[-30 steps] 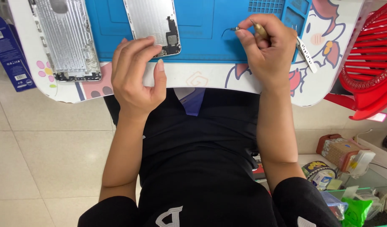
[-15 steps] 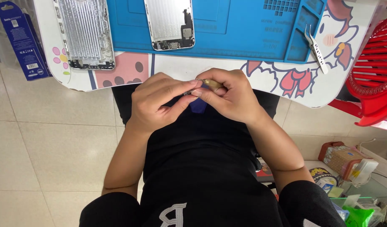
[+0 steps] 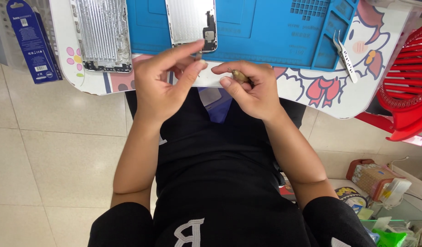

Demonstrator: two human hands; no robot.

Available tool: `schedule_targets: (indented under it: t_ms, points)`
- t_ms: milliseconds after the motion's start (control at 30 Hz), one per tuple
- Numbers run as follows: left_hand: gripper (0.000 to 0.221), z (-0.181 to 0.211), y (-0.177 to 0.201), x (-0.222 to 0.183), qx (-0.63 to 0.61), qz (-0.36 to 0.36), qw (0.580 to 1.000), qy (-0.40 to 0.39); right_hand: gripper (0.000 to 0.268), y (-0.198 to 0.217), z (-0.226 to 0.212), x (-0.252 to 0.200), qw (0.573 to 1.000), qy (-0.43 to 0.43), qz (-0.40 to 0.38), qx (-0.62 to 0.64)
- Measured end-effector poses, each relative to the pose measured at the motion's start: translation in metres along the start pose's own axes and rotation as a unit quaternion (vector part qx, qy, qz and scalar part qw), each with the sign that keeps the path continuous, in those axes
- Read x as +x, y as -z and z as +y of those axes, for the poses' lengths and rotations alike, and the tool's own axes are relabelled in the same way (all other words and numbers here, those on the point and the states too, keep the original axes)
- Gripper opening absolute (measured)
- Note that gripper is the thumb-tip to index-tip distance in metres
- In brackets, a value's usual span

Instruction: Repairing internal components of a mobile phone using a screwdriver at a repair bench.

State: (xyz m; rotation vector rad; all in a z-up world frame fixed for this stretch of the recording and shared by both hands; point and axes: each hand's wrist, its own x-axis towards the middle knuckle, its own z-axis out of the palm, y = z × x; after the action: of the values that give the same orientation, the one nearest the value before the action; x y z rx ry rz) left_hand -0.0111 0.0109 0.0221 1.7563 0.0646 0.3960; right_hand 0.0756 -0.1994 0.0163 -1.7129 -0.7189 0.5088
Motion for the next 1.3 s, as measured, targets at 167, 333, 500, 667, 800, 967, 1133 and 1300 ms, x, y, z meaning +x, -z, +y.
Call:
schedule_targets:
  t_ms: [167, 333, 500, 667, 800, 967, 1133, 1300]
  points:
    - [0.029, -0.007, 0.008, 0.017, 0.08, 0.032, 0.996, -0.005, 0.017, 0.004, 0.01, -0.013, 0.999, -0.022, 0.015, 0.047]
    - [0.024, -0.019, 0.015, 0.032, 0.203, 0.03, 0.975, -0.079, 0.014, 0.005, 0.019, -0.02, 0.995, -0.018, 0.045, 0.086]
    - [0.011, -0.024, 0.014, 0.041, 0.266, 0.014, 0.958, -0.108, 0.012, 0.004, 0.021, -0.02, 0.995, -0.009, 0.047, 0.083]
    - [0.009, -0.01, 0.008, 0.049, 0.277, 0.018, 0.954, -0.116, 0.011, 0.005, 0.019, -0.02, 0.997, -0.004, 0.037, 0.073]
    - [0.004, -0.015, 0.004, 0.048, 0.278, 0.029, 0.954, -0.111, 0.012, 0.006, 0.018, -0.019, 0.997, 0.001, 0.033, 0.063]
    - [0.006, -0.007, 0.002, 0.054, 0.322, 0.048, 0.939, -0.112, 0.012, 0.008, 0.019, -0.02, 0.998, 0.0, 0.03, 0.051]
    - [0.006, -0.014, 0.0, 0.054, 0.277, 0.037, 0.958, -0.06, 0.012, 0.007, 0.02, -0.021, 0.998, -0.006, 0.029, 0.062]
    - [0.008, -0.007, 0.002, 0.061, 0.346, 0.05, 0.927, -0.135, 0.012, 0.007, 0.02, -0.021, 0.998, -0.001, 0.028, 0.062]
